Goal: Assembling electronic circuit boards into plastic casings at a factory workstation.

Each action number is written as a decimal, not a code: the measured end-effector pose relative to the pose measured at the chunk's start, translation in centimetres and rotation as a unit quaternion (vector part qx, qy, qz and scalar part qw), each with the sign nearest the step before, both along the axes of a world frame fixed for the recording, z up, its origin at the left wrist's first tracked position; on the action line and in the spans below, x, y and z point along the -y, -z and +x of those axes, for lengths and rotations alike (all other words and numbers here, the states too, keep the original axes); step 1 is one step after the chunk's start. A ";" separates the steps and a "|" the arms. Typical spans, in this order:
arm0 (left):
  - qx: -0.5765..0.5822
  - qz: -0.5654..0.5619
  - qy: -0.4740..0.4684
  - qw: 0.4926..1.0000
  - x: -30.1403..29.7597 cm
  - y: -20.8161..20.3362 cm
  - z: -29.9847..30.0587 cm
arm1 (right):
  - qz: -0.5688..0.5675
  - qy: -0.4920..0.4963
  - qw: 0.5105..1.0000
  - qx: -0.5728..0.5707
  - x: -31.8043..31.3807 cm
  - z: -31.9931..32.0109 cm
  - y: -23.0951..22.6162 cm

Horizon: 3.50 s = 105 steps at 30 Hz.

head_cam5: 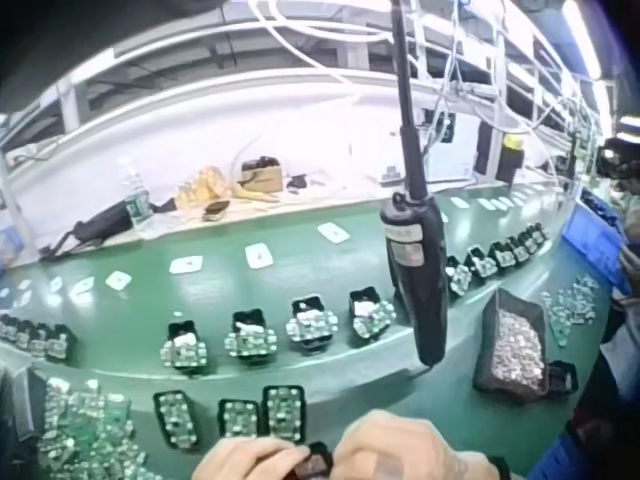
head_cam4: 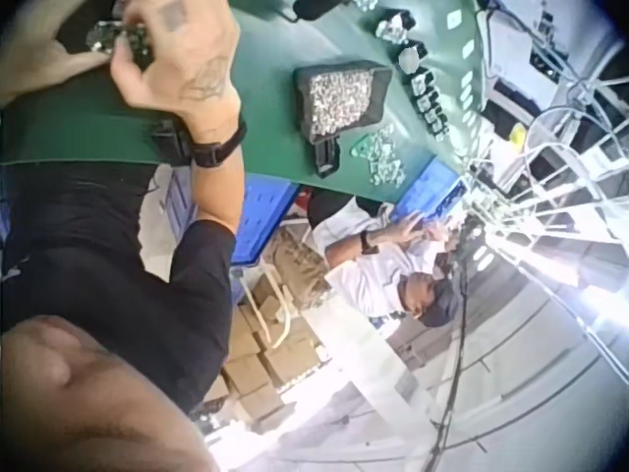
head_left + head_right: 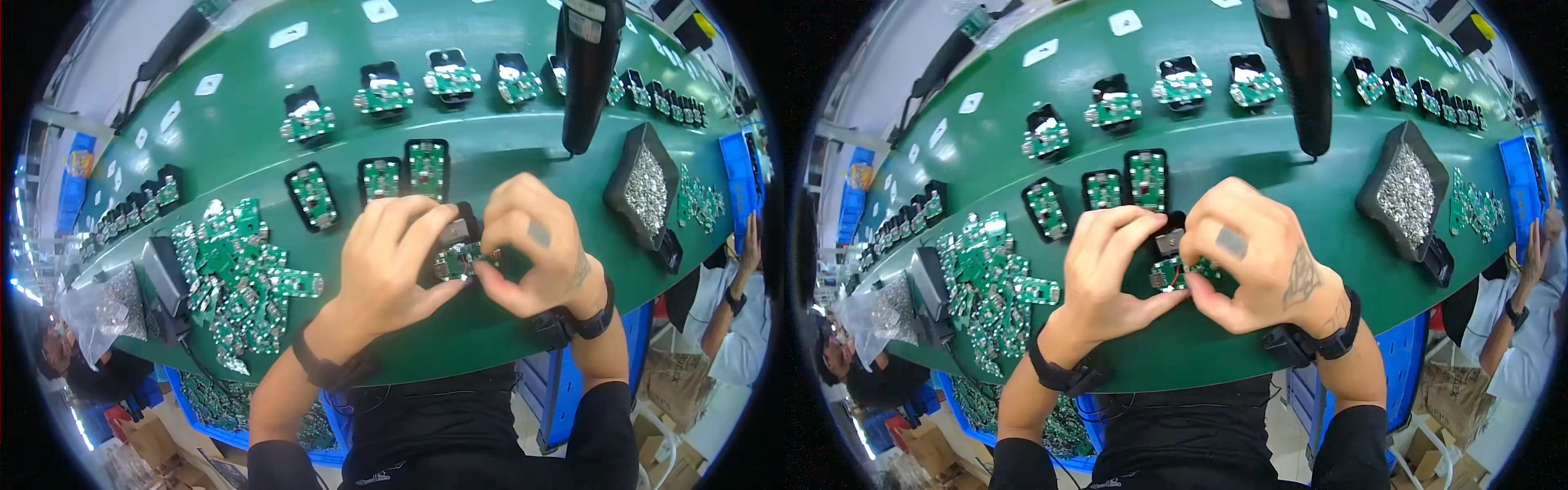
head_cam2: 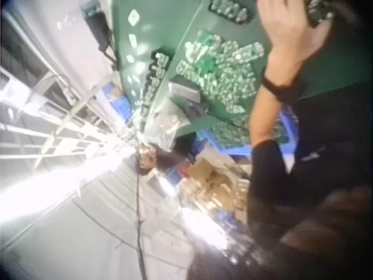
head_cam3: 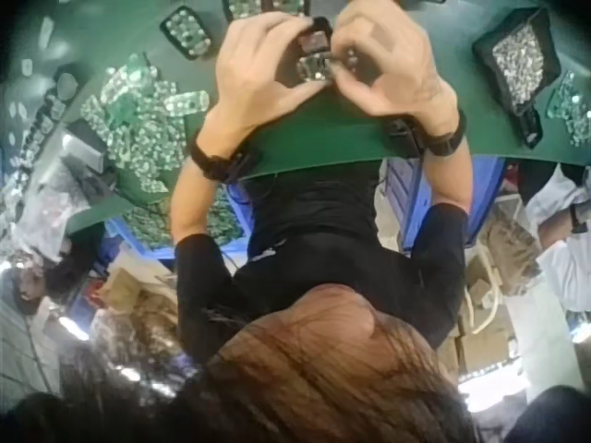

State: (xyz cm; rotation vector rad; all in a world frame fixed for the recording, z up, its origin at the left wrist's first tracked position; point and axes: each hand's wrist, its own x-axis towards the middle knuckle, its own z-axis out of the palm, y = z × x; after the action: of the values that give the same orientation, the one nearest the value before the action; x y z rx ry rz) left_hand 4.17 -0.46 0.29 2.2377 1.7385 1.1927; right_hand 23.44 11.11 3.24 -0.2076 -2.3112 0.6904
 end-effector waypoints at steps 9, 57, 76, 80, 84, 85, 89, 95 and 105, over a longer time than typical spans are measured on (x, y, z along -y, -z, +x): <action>-0.023 0.002 -0.027 0.999 0.6 0.2 0.3 | 0.028 0.069 0.997 0.030 -0.7 1.8 1.4; 0.016 0.060 -0.033 0.998 0.7 1.1 0.9 | -0.198 0.252 0.936 0.147 6.4 0.7 1.3; -0.008 0.112 -0.015 0.994 0.7 2.4 1.0 | 0.057 0.259 0.937 0.230 6.6 -0.3 1.8; -0.013 0.111 -0.002 0.994 0.4 2.0 1.1 | 0.057 0.260 0.945 0.190 6.4 0.1 1.6; -0.008 0.103 0.006 0.995 0.1 2.0 1.2 | 0.067 0.276 0.949 0.133 6.4 0.6 1.1; -0.006 0.098 0.010 0.995 0.1 2.1 1.2 | 0.074 0.279 0.948 0.132 6.5 0.6 0.5; -0.001 0.105 0.018 0.994 0.2 2.2 1.0 | 0.132 0.270 0.941 0.155 7.5 0.1 -0.3; -0.012 0.097 0.015 0.995 0.4 2.6 1.4 | 0.181 0.231 0.930 0.222 7.1 0.5 0.6; -0.025 0.051 0.006 0.998 1.5 1.1 1.9 | 0.148 0.270 0.929 0.206 7.4 1.2 0.6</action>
State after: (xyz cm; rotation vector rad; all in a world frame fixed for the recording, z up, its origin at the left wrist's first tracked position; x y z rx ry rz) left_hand 6.07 -1.94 -0.85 2.3502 1.7167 1.2606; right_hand 24.61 3.75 2.63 -0.8763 -2.5355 0.0099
